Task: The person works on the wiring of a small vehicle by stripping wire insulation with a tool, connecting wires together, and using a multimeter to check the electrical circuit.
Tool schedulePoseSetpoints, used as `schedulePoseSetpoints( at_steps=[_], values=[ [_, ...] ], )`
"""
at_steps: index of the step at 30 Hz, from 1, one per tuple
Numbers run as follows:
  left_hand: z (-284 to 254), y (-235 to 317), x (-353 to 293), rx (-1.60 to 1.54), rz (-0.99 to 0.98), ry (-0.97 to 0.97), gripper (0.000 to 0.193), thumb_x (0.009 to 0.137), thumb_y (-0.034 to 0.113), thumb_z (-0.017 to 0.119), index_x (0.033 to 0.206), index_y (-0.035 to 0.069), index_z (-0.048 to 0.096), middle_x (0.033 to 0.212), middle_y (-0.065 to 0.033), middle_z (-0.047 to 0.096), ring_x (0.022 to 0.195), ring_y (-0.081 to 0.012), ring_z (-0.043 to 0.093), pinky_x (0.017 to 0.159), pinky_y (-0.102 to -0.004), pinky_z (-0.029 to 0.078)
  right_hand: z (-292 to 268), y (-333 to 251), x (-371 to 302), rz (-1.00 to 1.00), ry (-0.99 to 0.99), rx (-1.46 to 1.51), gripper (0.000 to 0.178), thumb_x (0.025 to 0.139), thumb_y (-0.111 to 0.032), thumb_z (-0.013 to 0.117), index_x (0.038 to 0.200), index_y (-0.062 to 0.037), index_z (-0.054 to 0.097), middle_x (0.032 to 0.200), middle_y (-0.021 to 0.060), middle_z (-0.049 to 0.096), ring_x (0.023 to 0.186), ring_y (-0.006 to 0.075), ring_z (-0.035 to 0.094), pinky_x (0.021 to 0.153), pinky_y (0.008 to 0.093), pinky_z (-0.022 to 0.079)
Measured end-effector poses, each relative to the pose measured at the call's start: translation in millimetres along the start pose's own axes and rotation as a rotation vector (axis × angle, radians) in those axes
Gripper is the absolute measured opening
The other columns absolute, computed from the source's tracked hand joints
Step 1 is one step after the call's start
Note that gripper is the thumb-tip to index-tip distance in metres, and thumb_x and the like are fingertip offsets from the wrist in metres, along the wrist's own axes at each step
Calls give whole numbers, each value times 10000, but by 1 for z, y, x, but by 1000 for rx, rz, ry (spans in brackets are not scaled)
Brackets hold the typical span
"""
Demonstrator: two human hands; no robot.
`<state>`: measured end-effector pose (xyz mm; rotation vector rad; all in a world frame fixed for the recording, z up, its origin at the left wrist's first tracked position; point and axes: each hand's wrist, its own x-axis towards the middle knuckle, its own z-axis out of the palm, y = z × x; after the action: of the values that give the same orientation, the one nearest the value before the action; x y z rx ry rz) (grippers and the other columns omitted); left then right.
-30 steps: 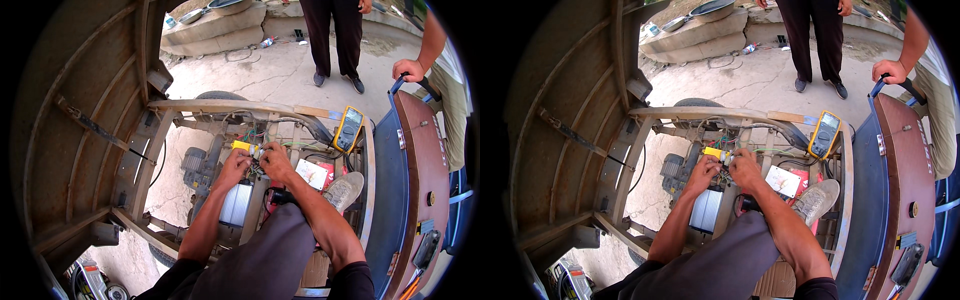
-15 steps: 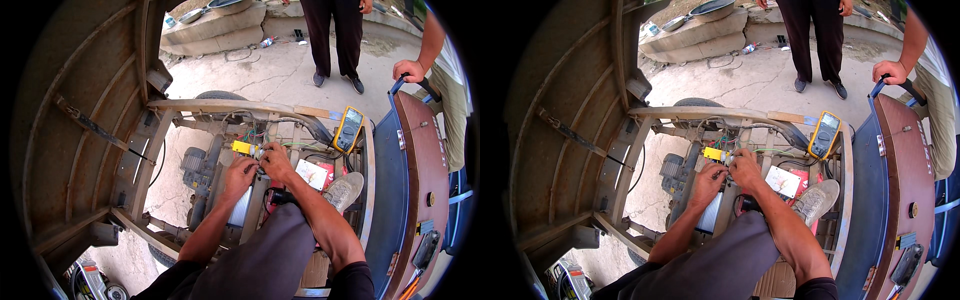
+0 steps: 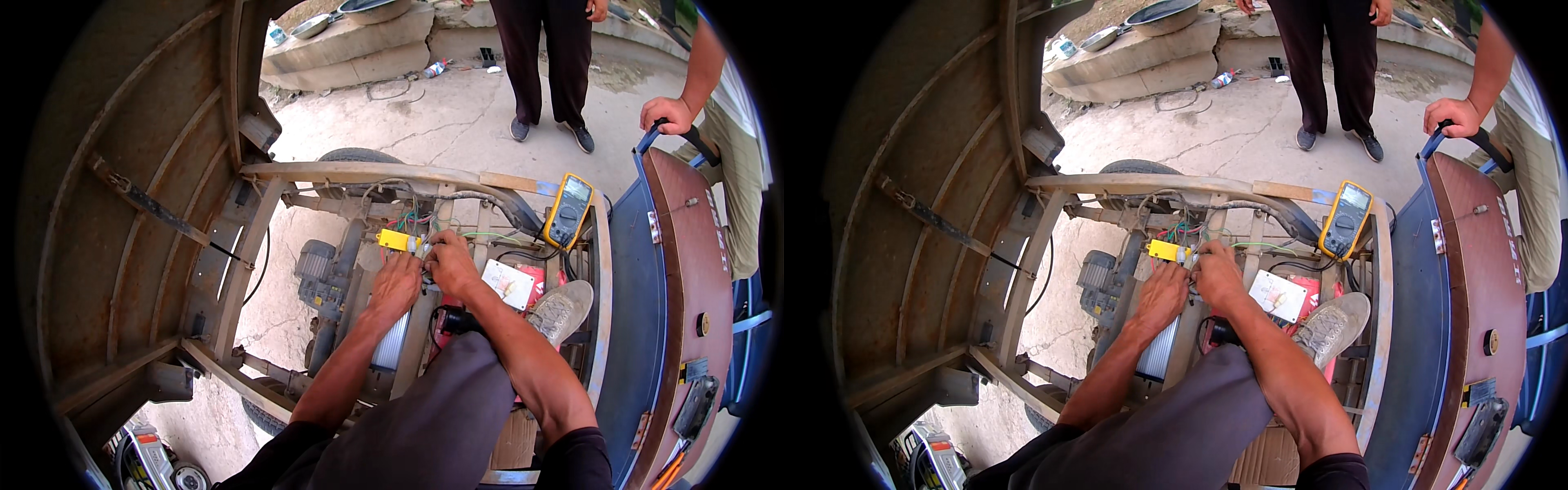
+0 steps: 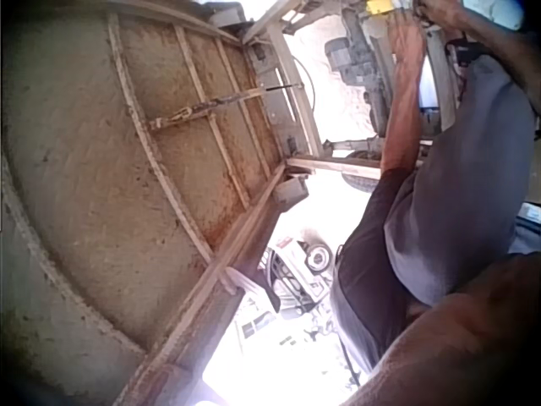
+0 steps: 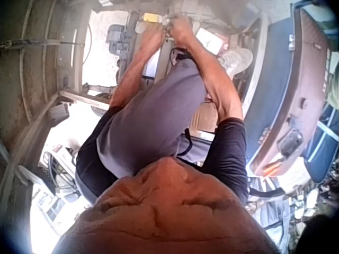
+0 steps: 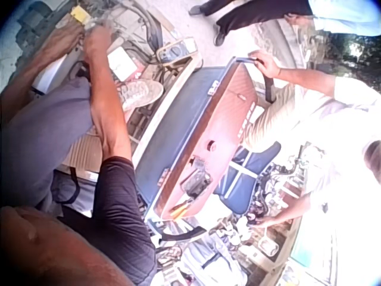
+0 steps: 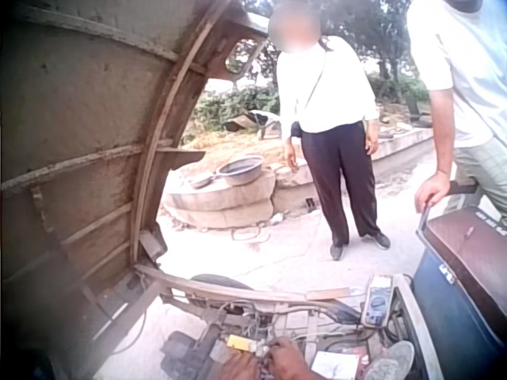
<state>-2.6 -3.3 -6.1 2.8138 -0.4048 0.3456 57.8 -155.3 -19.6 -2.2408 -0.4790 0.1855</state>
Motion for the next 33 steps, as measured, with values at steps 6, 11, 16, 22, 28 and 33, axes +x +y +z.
schedulePoseSetpoints(
  at_steps=[6,11,16,22,28,33],
  values=[
    [2,-5,0,-269,-111,9,114,840,32,603,951,14,624,917,-158,599,912,-358,579,818,-442,468,-1,1,-1,0,-9,6,74,771,-82,693,833,-53,720,1224,85,551,1189,335,471,1004,416,428],
    [0,-19,2,-533,-204,-166,107,883,60,615,958,0,662,915,-137,619,878,-286,613,803,-379,476,-1,3,0,-41,11,27,74,783,-91,670,830,-53,713,1231,77,544,1183,332,472,995,429,429],
    [4,-24,3,-768,-387,-216,132,906,100,643,988,-1,669,868,-71,629,816,-166,583,765,-320,466,-2,0,0,-10,-5,71,87,783,-92,666,839,-48,716,1218,86,550,1167,331,478,999,415,420],
    [5,-24,9,-848,-450,-257,145,910,123,666,996,7,673,794,-28,639,754,-116,556,708,-296,462,1,5,2,-29,19,109,92,783,-91,663,834,-42,723,1197,94,556,1152,331,481,1010,404,404],
    [8,-32,12,-875,-443,-336,122,940,133,627,976,19,654,796,6,599,727,-88,506,659,-284,425,-1,4,1,-27,12,113,73,768,-70,686,826,-44,723,1194,109,565,1157,343,486,1024,401,392],
    [16,-47,10,-974,-480,-407,104,969,129,564,966,44,625,808,38,560,762,-73,489,698,-262,409,1,3,1,-39,13,68,81,743,-47,695,814,-61,729,1177,90,561,1148,338,488,1003,397,420]
  ],
)
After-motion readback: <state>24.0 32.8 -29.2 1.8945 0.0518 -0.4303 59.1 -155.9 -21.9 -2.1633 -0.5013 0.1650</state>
